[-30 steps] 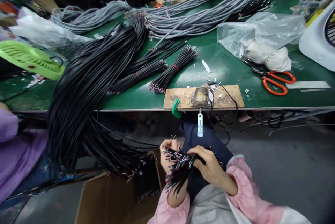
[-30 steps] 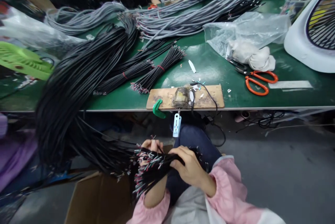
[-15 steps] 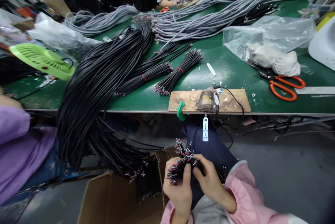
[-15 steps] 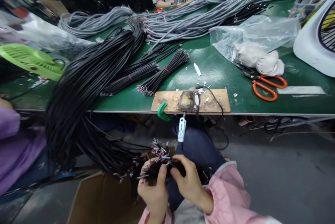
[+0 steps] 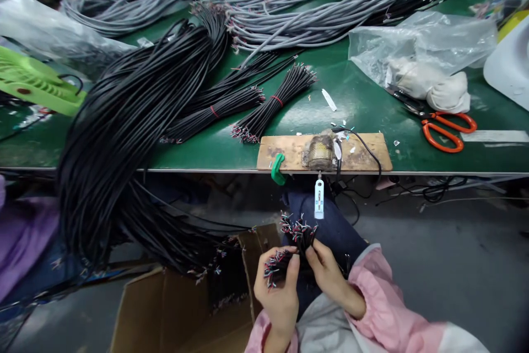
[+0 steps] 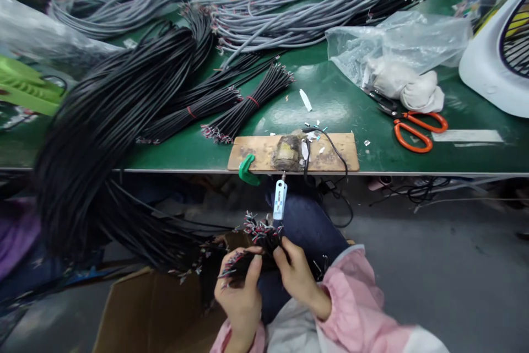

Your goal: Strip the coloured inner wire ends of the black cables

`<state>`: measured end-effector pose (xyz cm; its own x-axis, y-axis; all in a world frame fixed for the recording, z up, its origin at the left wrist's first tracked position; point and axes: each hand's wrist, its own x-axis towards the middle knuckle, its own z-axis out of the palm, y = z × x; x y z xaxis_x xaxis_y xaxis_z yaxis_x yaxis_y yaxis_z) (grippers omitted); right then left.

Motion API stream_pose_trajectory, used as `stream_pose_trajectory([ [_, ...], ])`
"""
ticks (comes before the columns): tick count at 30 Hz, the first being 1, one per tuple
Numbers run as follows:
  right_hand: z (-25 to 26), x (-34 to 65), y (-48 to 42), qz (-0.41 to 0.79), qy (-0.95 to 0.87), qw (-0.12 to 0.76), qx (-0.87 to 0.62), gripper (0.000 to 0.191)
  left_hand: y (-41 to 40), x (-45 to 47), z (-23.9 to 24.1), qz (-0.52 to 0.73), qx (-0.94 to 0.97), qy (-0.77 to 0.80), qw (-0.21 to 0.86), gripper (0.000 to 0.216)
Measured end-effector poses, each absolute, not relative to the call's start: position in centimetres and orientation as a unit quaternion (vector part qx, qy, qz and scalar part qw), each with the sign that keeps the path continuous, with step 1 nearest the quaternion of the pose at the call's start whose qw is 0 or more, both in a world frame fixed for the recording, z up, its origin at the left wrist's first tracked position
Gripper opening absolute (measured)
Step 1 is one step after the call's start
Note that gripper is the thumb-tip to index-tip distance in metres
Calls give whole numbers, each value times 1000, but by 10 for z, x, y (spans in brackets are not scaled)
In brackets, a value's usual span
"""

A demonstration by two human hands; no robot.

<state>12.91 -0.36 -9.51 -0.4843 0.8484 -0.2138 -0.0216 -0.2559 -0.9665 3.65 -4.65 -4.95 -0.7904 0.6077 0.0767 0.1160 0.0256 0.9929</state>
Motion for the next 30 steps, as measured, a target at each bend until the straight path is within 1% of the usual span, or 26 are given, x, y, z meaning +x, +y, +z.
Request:
stream_pose_trajectory([
  [5,-93,127,-1,695,-516,325,-381,56,-47,33,-51,656,275,670,210,14],
  [12,-93,125,2,708,-504,331,-368,55,-44,32,-48,621,324,681,212,9],
  [18,-95,124,3,705,-507,333,-368,55,-42,30,-42,614,354,671,217,10],
  [21,-95,125,2,693,-524,327,-372,56,-42,27,-40,604,379,668,214,11],
  [24,-94,128,0,656,-557,334,-384,56,-42,25,-38,588,406,669,206,12],
  [30,-89,130,2,633,-591,379,-326,44,-40,26,-30,577,428,665,205,14],
])
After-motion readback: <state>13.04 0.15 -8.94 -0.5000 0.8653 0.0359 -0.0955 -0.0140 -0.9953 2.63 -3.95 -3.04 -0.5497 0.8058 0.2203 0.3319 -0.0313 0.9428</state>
